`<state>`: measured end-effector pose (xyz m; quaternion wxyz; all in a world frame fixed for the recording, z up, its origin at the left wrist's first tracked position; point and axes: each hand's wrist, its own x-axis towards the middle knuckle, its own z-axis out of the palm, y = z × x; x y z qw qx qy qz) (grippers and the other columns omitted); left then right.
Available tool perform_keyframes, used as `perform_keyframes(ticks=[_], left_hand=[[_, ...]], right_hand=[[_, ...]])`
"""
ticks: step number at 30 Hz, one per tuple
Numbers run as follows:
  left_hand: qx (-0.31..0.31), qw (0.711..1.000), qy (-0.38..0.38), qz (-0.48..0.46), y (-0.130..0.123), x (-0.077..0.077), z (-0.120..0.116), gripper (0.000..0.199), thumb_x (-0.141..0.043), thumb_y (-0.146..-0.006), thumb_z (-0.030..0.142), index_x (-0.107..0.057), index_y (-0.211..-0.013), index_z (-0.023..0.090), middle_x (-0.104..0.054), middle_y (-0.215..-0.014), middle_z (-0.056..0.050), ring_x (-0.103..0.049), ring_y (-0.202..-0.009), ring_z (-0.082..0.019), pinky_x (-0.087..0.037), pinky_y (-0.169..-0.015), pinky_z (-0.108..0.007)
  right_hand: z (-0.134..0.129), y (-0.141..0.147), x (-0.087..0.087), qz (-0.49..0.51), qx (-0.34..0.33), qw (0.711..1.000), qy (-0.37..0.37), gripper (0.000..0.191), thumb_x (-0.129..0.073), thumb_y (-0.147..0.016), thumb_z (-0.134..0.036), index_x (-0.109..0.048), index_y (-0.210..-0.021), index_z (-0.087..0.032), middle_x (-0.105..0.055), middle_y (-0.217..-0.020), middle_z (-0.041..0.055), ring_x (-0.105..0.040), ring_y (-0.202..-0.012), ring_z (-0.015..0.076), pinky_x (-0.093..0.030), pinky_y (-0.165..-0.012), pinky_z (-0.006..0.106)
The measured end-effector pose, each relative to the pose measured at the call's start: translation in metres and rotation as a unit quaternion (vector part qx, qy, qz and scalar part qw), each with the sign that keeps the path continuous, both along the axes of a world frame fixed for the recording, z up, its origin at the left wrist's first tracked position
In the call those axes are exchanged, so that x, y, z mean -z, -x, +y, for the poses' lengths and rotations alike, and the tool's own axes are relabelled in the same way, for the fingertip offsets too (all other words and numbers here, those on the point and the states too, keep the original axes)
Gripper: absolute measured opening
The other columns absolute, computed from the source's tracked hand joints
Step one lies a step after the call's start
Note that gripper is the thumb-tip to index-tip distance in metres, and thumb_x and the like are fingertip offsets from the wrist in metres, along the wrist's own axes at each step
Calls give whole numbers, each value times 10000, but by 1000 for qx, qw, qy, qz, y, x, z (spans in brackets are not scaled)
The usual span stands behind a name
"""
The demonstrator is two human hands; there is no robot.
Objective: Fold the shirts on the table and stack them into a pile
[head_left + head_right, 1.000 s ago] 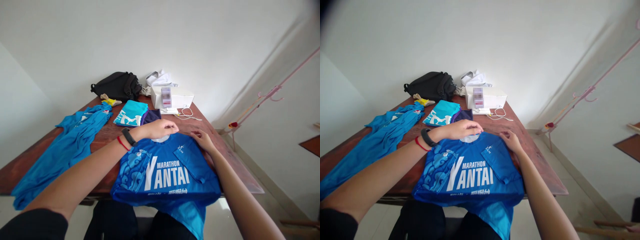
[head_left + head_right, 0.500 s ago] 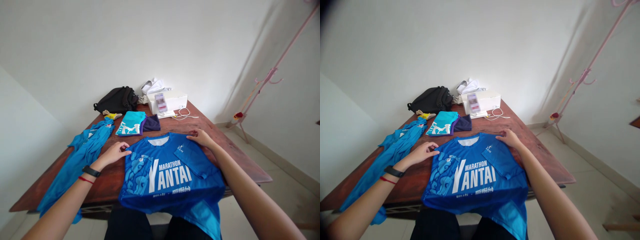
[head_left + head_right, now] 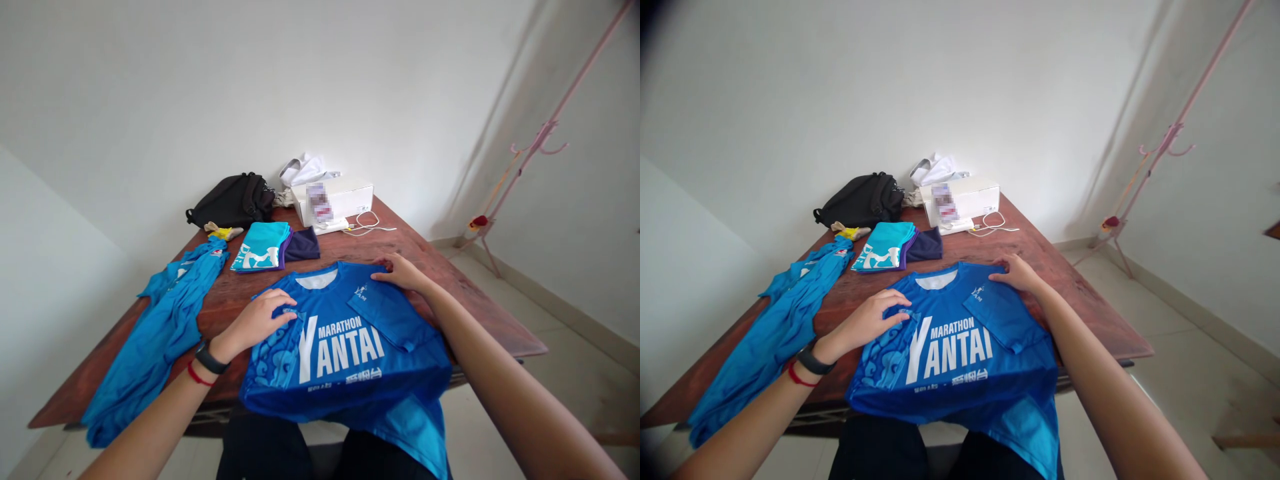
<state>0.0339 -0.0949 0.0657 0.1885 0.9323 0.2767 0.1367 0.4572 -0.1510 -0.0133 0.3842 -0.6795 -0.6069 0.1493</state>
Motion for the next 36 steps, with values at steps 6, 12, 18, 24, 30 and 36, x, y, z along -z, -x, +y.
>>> perform_keyframes(ticks=[6, 12, 18, 24, 30, 36], left_hand=[[10, 999, -50, 11, -12, 18, 8, 153, -699, -921, 303, -779, -1045, 264, -668, -1262, -59, -608, -1199, -260, -459, -1096, -425], [23, 999, -45, 10, -12, 27, 8, 134, -652, -950, 277, -781, -925, 252, -659, -1276, -56, -617, -1187, -254, -467, -1081, -425], [1, 998, -55, 4, -16, 22, 9, 158, -634, -950, 281, -772, -878, 255, -672, -1256, -41, -628, -1161, -251, -472, -1064, -423], [-12, 999, -50, -3, -15, 27, 8, 168, -612, -956, 298, -764, -901, 250, -676, -1247, -47, -644, -1156, -248, -491, -1054, -411], [-35, 997, -63, 2, -12, 43, 7, 374, -597, -982, 426, -666, -1302, 244, -548, -1493, -109, -509, -1394, -307, -414, -1176, -479], [-54, 991, -92, 86, -11, 65, 4, 618, -400, -1043, 582, -406, -1582, 281, -244, -1705, -91, -147, -1580, -362, -240, -1243, -604]], right_hand=[[-2, 1, -4, -12, 2, 1000, 10, 434, -873, -718, -390, -767, -1085, -184, -763, -1058, 107, -692, -862, 262, -568, -769, 375], [-3, 1, -6, -20, 9, 1000, 22, 464, -883, -711, -380, -755, -1107, -175, -757, -1079, 112, -690, -855, 252, -568, -765, 360], [-1, 0, -3, -15, -5, 1000, 20, 442, -865, -731, -387, -760, -1113, -190, -758, -1073, 104, -694, -895, 264, -562, -816, 374], [-3, 1, -2, -36, 5, 999, 35, 496, -858, -736, -428, -745, -1159, -193, -719, -1144, 127, -688, -974, 298, -572, -877, 417], [-11, 15, -8, -122, -43, 989, 72, 974, -863, -637, -667, -552, -1472, -274, -170, -1706, 151, -128, -1557, 469, -240, -1219, 631], [-17, 30, -18, -145, -88, 974, 148, 1114, -810, -631, -764, -415, -1571, -315, 71, -1737, 105, 131, -1557, 445, -67, -1230, 686]])
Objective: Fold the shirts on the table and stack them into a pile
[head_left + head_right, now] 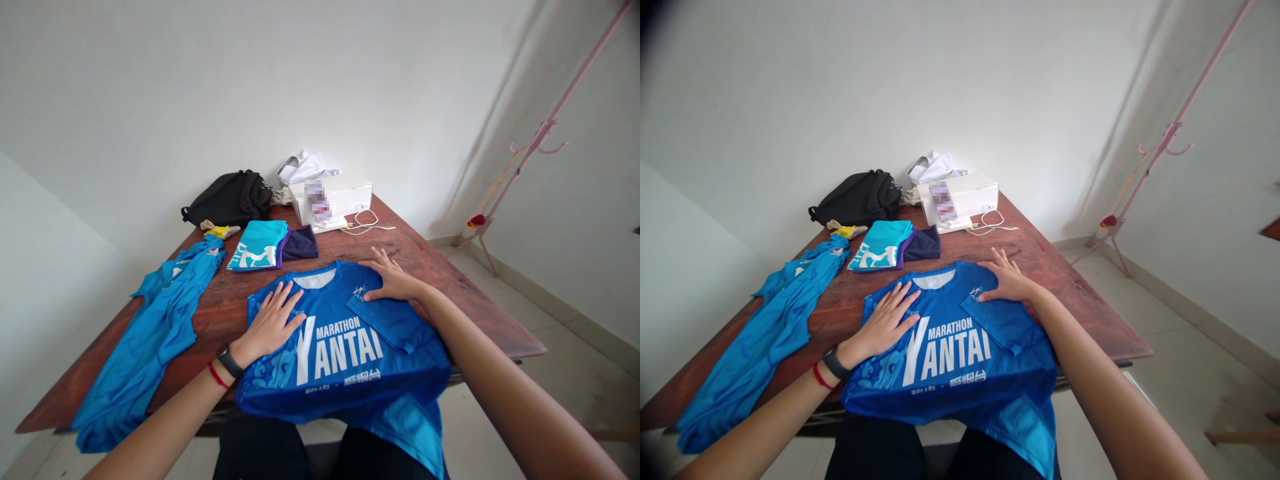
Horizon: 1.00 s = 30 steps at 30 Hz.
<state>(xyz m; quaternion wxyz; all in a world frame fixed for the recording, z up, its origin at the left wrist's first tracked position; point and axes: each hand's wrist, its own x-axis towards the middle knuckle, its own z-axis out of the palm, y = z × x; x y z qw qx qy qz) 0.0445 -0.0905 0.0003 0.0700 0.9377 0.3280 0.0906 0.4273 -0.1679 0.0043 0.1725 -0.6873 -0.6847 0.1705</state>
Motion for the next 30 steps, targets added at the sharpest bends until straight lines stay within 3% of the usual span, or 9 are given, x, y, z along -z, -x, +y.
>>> perform_keyframes(ticks=[7, 11, 15, 17, 19, 21, 23, 27, 30], left_hand=[[8, 1000, -16, 17, -1, 3, 0, 638, -363, -1047, 606, -342, -1612, 310, -193, -1714, -77, -137, -1583, -343, -225, -1250, -587], [11, 1000, -7, -9, 0, 0, -1, 617, -376, -1048, 591, -384, -1594, 302, -217, -1712, -74, -163, -1580, -337, -251, -1249, -569], [-37, 995, -25, -92, 8, -14, 13, 540, -377, -1057, 536, -541, -1482, 246, -378, -1650, -95, -301, -1542, -322, -323, -1232, -515], [-89, 987, -45, -124, 17, -22, 26, 491, -411, -1042, 503, -636, -1358, 202, -550, -1510, -127, -467, -1440, -321, -389, -1192, -482], [-133, 983, -48, -115, 28, -29, 41, 453, -456, -1012, 482, -683, -1246, 168, -664, -1334, -150, -603, -1284, -321, -455, -1123, -457], [-172, 981, -29, -81, 38, -34, 54, 434, -482, -986, 484, -693, -1188, 163, -707, -1222, -149, -668, -1158, -319, -504, -1034, -438], [-203, 977, 6, -56, 46, -37, 63, 431, -498, -966, 512, -693, -1157, 178, -731, -1154, -134, -695, -1075, -306, -530, -934, -398], [-222, 970, 81, -47, 52, -39, 71, 446, -534, -920, 595, -706, -1067, 211, -766, -1003, -93, -718, -937, -277, -507, -739, -314], [-209, 972, 95, -53, 53, -37, 73, 405, -549, -904, 587, -719, -986, 229, -770, -930, -70, -717, -886, -271, -467, -675, -296]], right_hand=[[0, 0, 4, 0, -20, 1000, -11, 1097, -789, -642, -780, -418, -1571, -328, 55, -1740, 86, 132, -1553, 455, -46, -1226, 699], [3, -2, 9, 18, -17, 999, -28, 1032, -813, -647, -739, -466, -1538, -349, -70, -1739, 83, 52, -1566, 460, -103, -1217, 715], [10, -11, 13, 60, 29, 991, -117, 723, -752, -799, -608, -615, -1409, -247, -331, -1658, 149, -306, -1524, 402, -322, -1212, 567], [13, -19, 14, 69, 86, 979, -174, 508, -711, -861, -488, -697, -1275, -194, -542, -1497, 177, -550, -1357, 347, -450, -1133, 472], [16, -26, 14, 68, 155, 966, -197, 348, -682, -877, -373, -740, -1158, -177, -698, -1272, 158, -698, -1107, 294, -541, -998, 408], [17, -31, 14, 59, 207, 959, -182, 270, -663, -879, -322, -761, -1084, -176, -765, -1086, 124, -730, -922, 259, -568, -872, 365], [17, -33, 14, 45, 227, 960, -156, 252, -661, -888, -344, -777, -1039, -180, -785, -974, 105, -729, -863, 258, -557, -804, 346], [17, -32, 14, 20, 213, 970, -115, 306, -655, -906, -439, -801, -1004, -189, -790, -921, 105, -726, -856, 281, -524, -742, 342], [17, -33, 15, 18, 191, 976, -99, 295, -662, -896, -434, -807, -991, -196, -792, -915, 94, -720, -827, 273, -507, -713, 330]])
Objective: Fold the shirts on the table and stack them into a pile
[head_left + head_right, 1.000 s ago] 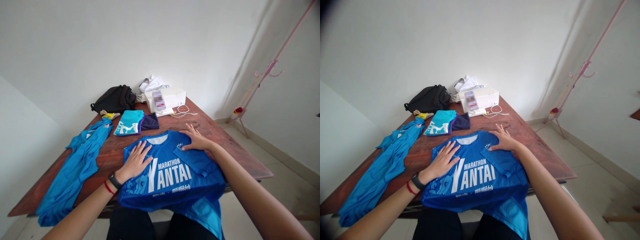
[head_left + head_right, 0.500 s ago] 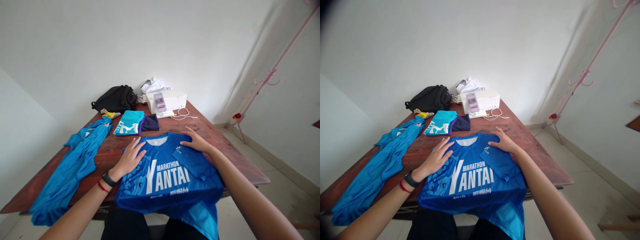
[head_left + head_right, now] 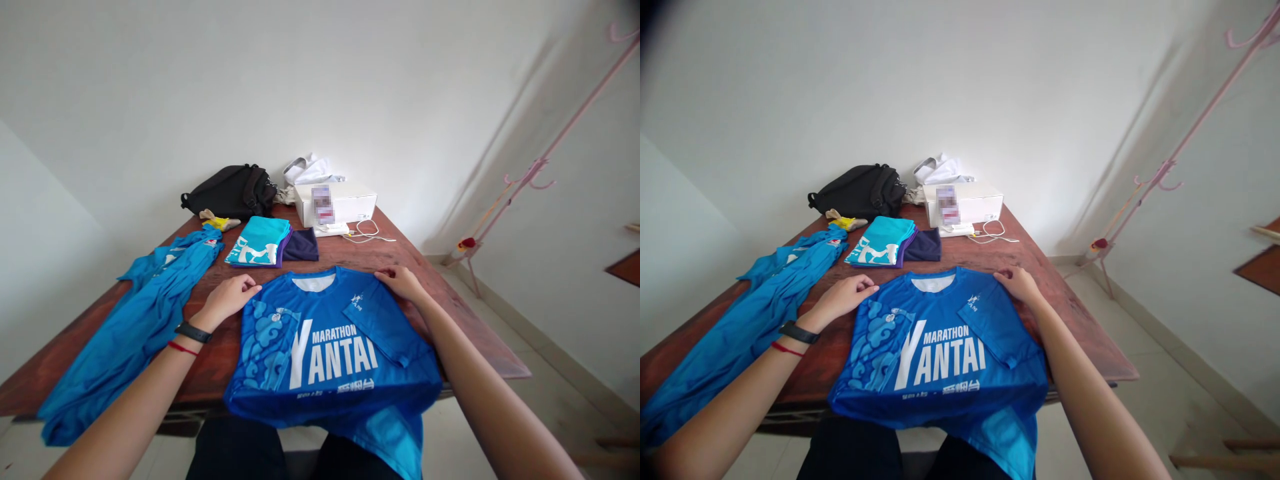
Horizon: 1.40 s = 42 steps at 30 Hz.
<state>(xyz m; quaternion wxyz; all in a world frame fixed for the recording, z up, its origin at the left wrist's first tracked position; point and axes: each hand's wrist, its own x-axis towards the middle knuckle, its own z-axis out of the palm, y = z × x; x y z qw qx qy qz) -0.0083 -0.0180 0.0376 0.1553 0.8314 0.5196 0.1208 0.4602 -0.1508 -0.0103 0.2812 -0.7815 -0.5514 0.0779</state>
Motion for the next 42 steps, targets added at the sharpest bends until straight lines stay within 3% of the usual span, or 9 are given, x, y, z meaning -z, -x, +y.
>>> perform_keyframes(ticks=[7, 16, 21, 29, 42], left_hand=[[6, 999, 24, -44, 8, 13, 8, 477, -639, -826, 588, -708, -1101, 204, -764, -959, -87, -714, -893, -284, -487, -717, -320], [32, 989, 73, -125, 10, 6, 5, 532, -680, -752, 638, -728, -1055, 203, -763, -905, -70, -706, -873, -284, -513, -773, -345], [31, 990, 53, -128, 16, 15, 6, 494, -689, -748, 625, -740, -1039, 229, -756, -867, -51, -700, -837, -274, -507, -740, -331], [38, 990, 33, -132, 20, 23, 10, 421, -667, -798, 579, -741, -1019, 229, -741, -868, -34, -691, -803, -238, -482, -689, -291], [-5, 991, -32, -128, 10, 20, 7, 314, -658, -823, 530, -728, -940, 247, -753, -899, -29, -685, -844, -237, -447, -695, -294]], right_hand=[[-1, -4, 2, 17, -36, 999, -11, 296, -636, -874, -395, -809, -999, -190, -795, -883, 75, -716, -794, 258, -495, -692, 321], [-1, -1, 0, 31, -17, 999, -2, 259, -696, -791, -462, -761, -790, -211, -746, -699, 51, -679, -661, 234, -462, -569, 287], [-2, 4, -5, 23, -14, 1000, -5, 276, -691, -779, -472, -710, -679, -215, -710, -629, 41, -659, -630, 227, -436, -538, 276], [-2, 5, -4, 15, 5, 1000, -3, 283, -666, -786, -478, -673, -670, -220, -711, -646, 40, -652, -638, 224, -423, -552, 276], [0, 0, 1, 0, 18, 1000, -15, 253, -651, -818, -451, -679, -707, -225, -739, -724, 53, -682, -693, 238, -444, -597, 296]])
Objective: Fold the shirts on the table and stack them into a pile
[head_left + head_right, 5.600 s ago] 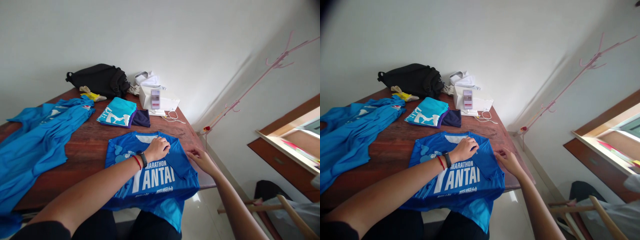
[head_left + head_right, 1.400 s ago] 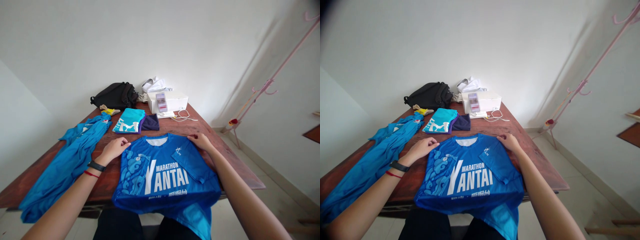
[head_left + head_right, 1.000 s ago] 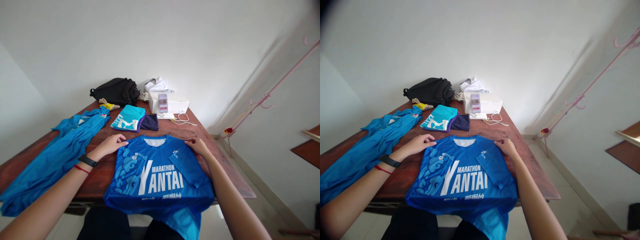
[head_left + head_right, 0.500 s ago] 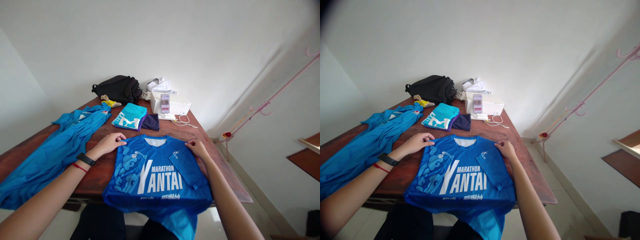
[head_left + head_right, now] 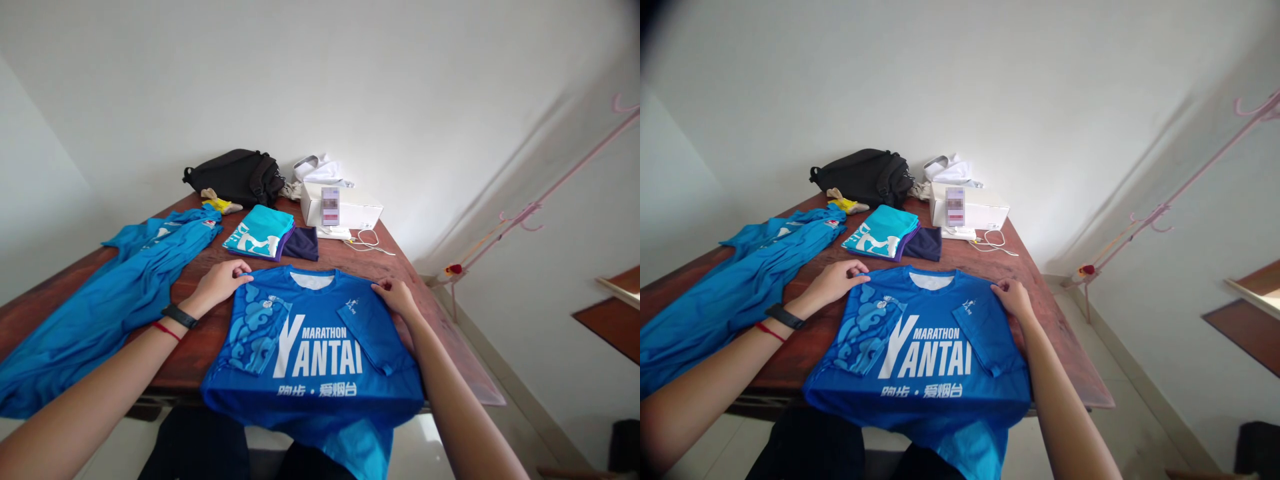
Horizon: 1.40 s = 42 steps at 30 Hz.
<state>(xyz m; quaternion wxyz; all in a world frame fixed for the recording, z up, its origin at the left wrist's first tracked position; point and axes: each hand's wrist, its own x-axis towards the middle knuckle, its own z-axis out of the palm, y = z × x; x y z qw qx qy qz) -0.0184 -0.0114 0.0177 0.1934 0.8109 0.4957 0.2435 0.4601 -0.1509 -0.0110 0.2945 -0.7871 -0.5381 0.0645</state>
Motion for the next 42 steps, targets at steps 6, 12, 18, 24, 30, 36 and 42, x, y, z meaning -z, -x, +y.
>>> perform_keyframes(ticks=[6, 12, 18, 24, 30, 36, 42], left_hand=[[-25, 1000, -14, 13, -3, 1, -6, 307, -639, -852, 539, -721, -952, 260, -766, -935, -21, -689, -850, -229, -431, -684, -287], [-89, 995, -41, 8, -10, -7, -23, 392, -580, -895, 604, -704, -928, 234, -753, -911, -43, -680, -844, -236, -407, -661, -279], [-102, 989, -95, -48, -3, -2, -19, 452, -443, -968, 528, -575, -677, 208, -704, -746, -80, -638, -728, -225, -369, -659, -290], [-84, 986, -110, -93, 5, 6, -13, 479, -424, -965, 476, -490, -577, 204, -661, -648, -80, -606, -645, -200, -315, -616, -296], [-75, 983, -118, -120, 5, 7, -13, 496, -420, -969, 474, -450, -553, 206, -611, -583, -55, -561, -580, -178, -269, -592, -306], [-99, 979, -109, -141, 8, 6, -11, 465, -429, -955, 476, -524, -591, 202, -677, -672, -93, -600, -658, -214, -291, -612, -306], [-94, 979, -99, -152, 8, 4, -13, 465, -434, -947, 483, -508, -577, 211, -658, -653, -90, -600, -654, -224, -295, -619, -310]], right_hand=[[-1, -1, 2, -6, 1, 1000, 1, 275, -639, -834, -469, -676, -712, -225, -741, -744, 58, -693, -732, 251, -443, -614, 302], [1, -3, 4, 10, 29, 999, -13, 345, -597, -868, -531, -711, -839, -206, -767, -845, 92, -711, -804, 276, -474, -675, 327], [1, -4, 6, 66, 60, 995, -38, 445, -497, -880, -595, -683, -802, -198, -755, -862, 128, -698, -852, 307, -489, -755, 366], [-1, 3, -8, 127, 49, 990, -40, 370, -478, -807, -520, -623, -693, -199, -735, -794, 139, -697, -789, 273, -513, -727, 349], [-38, 10, -48, 161, 19, 987, 8, 361, -549, -754, -535, -589, -625, -200, -683, -649, 89, -639, -590, 199, -460, -535, 283], [-124, 20, -112, 209, -192, 916, 282, 468, -646, -847, -635, -632, -755, -177, -648, -620, 21, -604, -571, 156, -462, -559, 261], [-179, 44, -98, 220, -266, 812, 471, 593, -782, -792, -528, -698, -1280, -201, -746, -1124, 122, -725, -888, 219, -526, -613, 233]])
